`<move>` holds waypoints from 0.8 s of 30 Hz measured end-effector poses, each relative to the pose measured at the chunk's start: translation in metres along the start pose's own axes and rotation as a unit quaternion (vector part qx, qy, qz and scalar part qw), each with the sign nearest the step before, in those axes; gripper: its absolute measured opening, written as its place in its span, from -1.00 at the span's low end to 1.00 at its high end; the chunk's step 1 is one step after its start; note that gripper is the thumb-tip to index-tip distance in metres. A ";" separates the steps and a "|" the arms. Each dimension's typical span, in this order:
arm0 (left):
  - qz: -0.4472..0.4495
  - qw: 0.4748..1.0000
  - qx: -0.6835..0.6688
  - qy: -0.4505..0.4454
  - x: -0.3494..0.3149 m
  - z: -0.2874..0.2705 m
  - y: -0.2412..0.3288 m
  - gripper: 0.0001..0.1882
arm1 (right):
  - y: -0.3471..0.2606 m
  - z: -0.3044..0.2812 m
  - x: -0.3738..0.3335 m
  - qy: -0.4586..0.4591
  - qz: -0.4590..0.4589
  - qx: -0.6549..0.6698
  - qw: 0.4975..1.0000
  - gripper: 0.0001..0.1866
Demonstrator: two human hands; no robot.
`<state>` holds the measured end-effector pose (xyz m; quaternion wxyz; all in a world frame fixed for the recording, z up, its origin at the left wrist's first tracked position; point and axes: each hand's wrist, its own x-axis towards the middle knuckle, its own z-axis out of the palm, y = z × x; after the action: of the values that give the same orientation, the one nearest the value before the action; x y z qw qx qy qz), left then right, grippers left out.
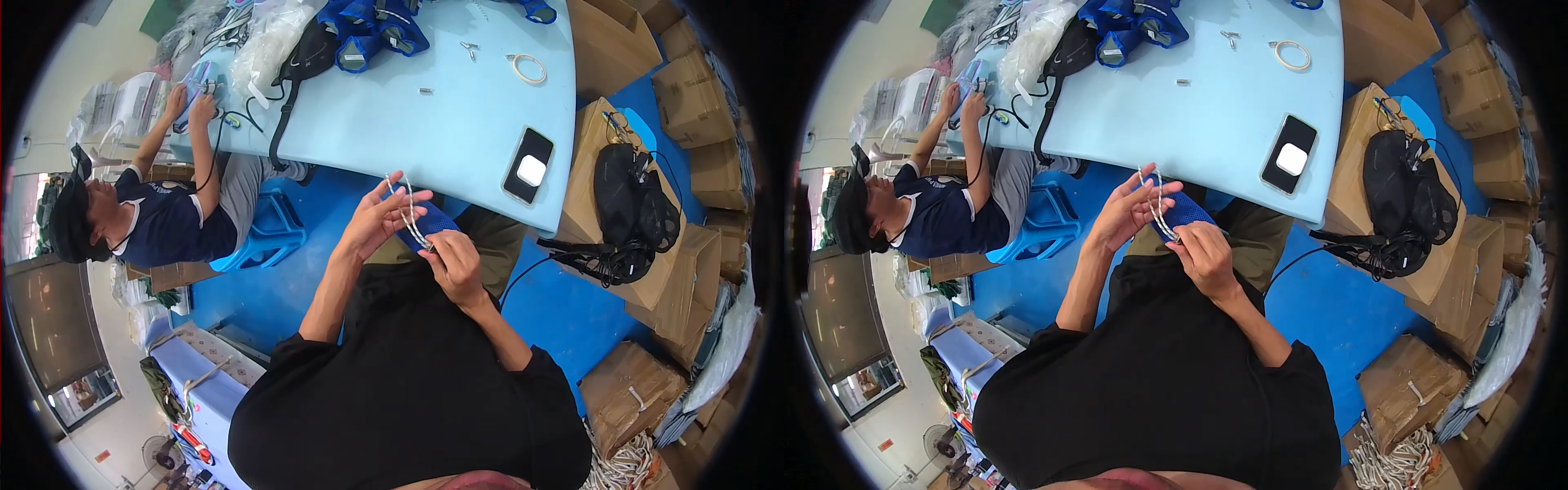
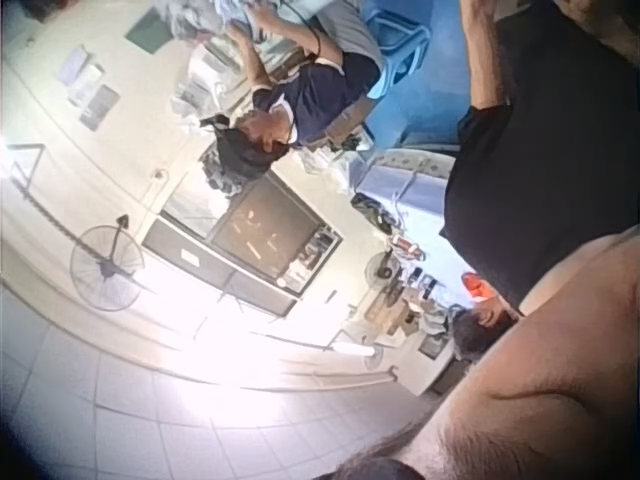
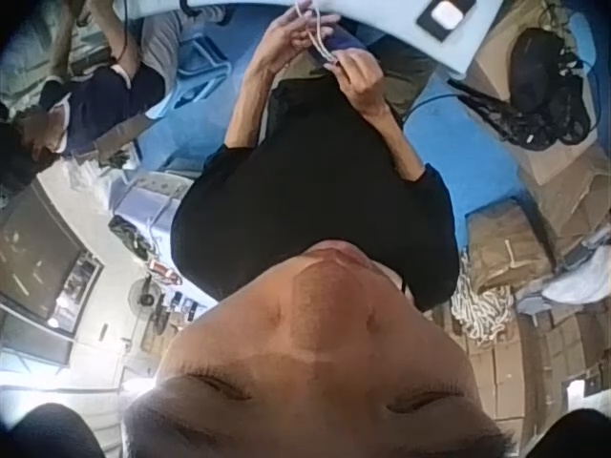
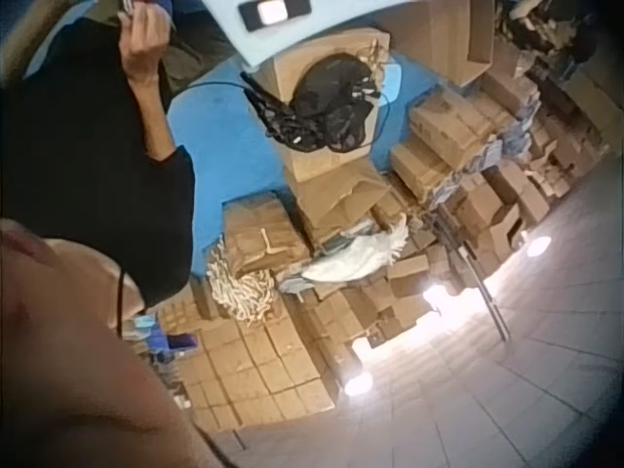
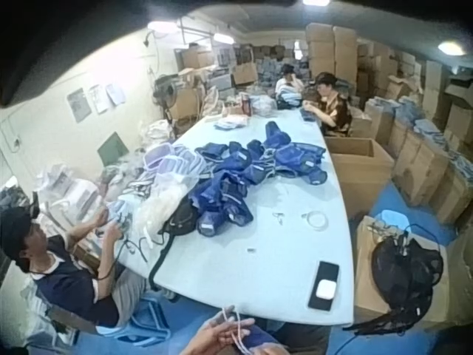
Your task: Assembling mesh products by attaching cords and hardware.
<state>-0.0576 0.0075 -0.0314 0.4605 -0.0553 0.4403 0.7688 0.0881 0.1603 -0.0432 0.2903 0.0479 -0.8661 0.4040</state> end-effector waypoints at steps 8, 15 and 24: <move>0.121 0.983 0.133 0.033 -0.012 0.013 0.018 -0.61 | 0.003 -0.006 -0.002 0.028 0.058 -0.028 0.997 -0.75; 0.173 0.972 0.159 0.009 -0.019 0.019 0.021 -0.74 | -0.003 -0.013 0.011 0.008 0.058 -0.031 0.998 -0.70; 0.206 0.958 0.199 -0.019 -0.031 0.037 0.028 -0.77 | -0.026 -0.010 0.037 -0.077 0.140 0.072 0.985 -0.86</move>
<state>-0.0494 0.0082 0.0238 0.3020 0.1437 0.5777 0.7446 0.0704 0.1558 -0.0008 0.1593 -0.0218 -0.8526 0.4972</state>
